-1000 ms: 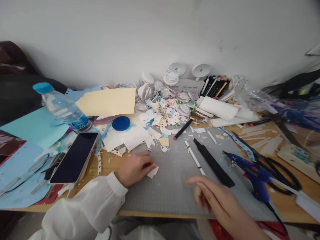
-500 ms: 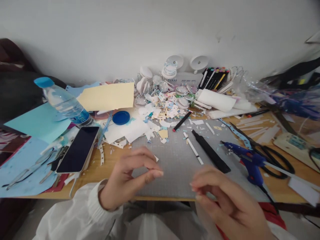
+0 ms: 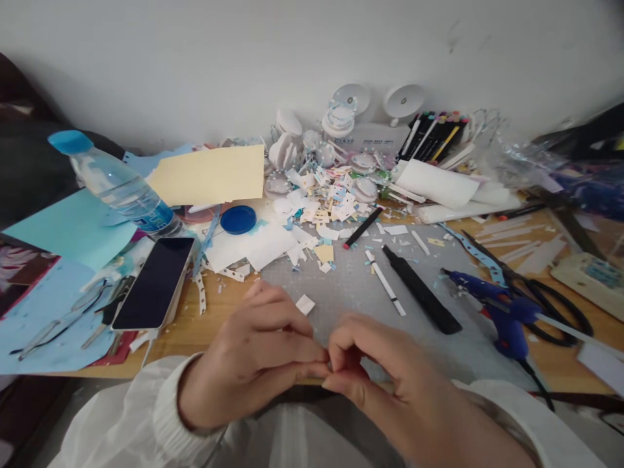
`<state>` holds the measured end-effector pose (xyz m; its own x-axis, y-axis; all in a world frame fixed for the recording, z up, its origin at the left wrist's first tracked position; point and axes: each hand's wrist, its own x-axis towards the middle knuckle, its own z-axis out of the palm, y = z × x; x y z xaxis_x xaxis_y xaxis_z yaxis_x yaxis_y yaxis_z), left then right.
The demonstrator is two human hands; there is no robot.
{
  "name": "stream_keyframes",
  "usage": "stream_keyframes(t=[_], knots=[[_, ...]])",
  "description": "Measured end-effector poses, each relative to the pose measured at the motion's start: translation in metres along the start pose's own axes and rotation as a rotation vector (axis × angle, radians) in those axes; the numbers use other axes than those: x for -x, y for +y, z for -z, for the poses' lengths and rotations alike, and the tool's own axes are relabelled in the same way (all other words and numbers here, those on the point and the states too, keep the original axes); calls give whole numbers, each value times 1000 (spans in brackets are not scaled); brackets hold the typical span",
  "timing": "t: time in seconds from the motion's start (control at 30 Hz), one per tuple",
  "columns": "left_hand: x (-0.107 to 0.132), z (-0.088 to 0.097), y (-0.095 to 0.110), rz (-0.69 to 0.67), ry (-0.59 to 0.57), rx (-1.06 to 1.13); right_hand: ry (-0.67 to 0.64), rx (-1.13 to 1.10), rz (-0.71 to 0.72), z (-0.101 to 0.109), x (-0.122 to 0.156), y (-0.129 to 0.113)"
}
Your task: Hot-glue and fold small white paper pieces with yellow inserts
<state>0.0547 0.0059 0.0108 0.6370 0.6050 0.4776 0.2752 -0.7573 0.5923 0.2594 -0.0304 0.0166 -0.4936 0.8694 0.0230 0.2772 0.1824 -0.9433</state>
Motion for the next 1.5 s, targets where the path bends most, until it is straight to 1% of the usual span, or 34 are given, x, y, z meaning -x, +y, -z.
stream_keyframes(t=[0.13,0.33,0.43,0.77,0.87,0.97,1.0,1.07,1.13,1.2,1.27,1.37,1.5], knots=[[0,2,-3,-19,-84,18,-70,-48,-39,2,0,2],[-4,1,-4,0,-114,146,-156,-191,-105,2,-1,9],[-5,-2,-4,11,-139,196,-176,-274,-132,1,0,14],[-8,-7,-2,10,-216,261,-280,-524,-216,0,-1,26],[-7,-8,-3,17,-194,302,-283,-561,-227,1,0,27],[-5,-6,-9,41,-178,367,-309,-574,-244,5,5,25],[-4,-5,-11,77,-157,385,-313,-575,-244,6,7,24],[-1,-3,-16,207,-73,428,-284,-579,-217,9,11,23],[2,-3,-19,361,28,491,-207,-591,-157,11,13,24],[5,-4,-19,460,99,578,-138,-587,-114,12,12,27],[6,-7,-17,490,153,666,-99,-581,-110,12,11,32],[7,-12,-14,495,185,773,-47,-557,-133,14,11,39],[6,-17,-9,492,207,861,37,-403,-132,16,13,44]])
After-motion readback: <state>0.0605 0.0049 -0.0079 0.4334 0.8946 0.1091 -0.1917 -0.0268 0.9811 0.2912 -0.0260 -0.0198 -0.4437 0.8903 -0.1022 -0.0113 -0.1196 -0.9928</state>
